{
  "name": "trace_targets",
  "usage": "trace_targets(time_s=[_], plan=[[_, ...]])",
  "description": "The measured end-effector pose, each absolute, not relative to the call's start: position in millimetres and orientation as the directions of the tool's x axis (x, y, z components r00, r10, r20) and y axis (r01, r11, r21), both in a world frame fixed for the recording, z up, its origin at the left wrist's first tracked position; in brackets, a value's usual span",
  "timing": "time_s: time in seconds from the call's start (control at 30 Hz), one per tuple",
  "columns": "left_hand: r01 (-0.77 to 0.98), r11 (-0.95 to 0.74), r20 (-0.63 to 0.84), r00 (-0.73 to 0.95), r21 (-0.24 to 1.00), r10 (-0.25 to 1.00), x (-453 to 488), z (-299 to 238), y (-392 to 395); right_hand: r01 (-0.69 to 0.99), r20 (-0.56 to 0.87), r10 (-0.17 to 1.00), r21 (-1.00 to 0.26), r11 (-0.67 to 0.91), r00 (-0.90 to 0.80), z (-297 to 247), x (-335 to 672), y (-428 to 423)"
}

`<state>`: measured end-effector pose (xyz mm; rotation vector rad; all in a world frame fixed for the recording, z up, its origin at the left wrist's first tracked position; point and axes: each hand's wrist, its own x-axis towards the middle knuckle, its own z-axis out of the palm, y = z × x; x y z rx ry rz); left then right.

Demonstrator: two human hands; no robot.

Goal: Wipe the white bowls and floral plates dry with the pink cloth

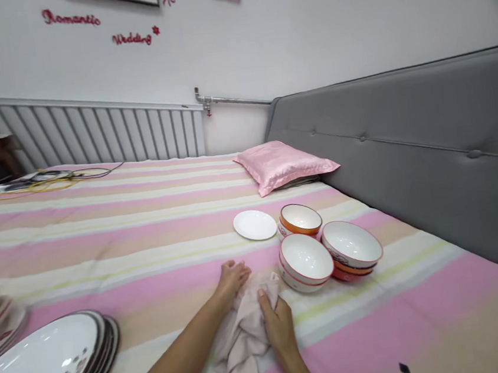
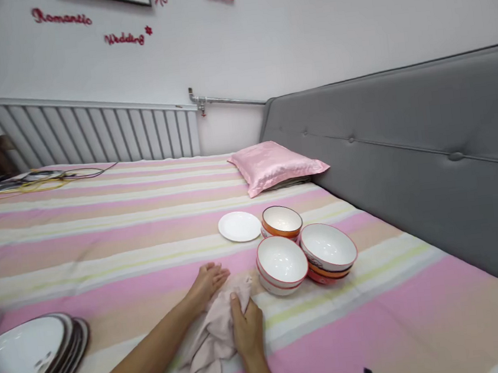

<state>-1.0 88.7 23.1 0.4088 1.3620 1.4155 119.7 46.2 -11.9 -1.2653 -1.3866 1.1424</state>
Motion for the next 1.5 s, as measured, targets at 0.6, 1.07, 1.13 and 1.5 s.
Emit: trace_targets(time_s=[0.6, 1.07, 1.13, 1.5], plan=[[0.864, 0.478, 0.446, -0.495, 0.16, 0.746, -176.2, 45.5, -215.1, 0.264, -0.118, 0.993, -0.958, -0.115, 0.005, -25.3, 125.1, 25.3], [0.912, 0.408, 0.313, -0.376, -0.044, 0.872, -188.1, 41.3, -245.0, 0.216, -0.165, 0.986, -0.963, -0.159, -0.012, -22.5, 124.7, 23.7], [0.928, 0.369, 0.33, -0.337, -0.04, 0.882, -185.8, 42.4, -247.9, 0.209, -0.163, 0.986, -0.965, -0.156, -0.018, -22.5, 125.2, 24.6], [0.905, 0.275, 0.532, -0.415, 0.325, 0.738, -122.7, 109.6, -175.0, 0.087, -0.126, 0.99, -0.989, -0.121, -0.055, -16.5, 123.2, 29.6]])
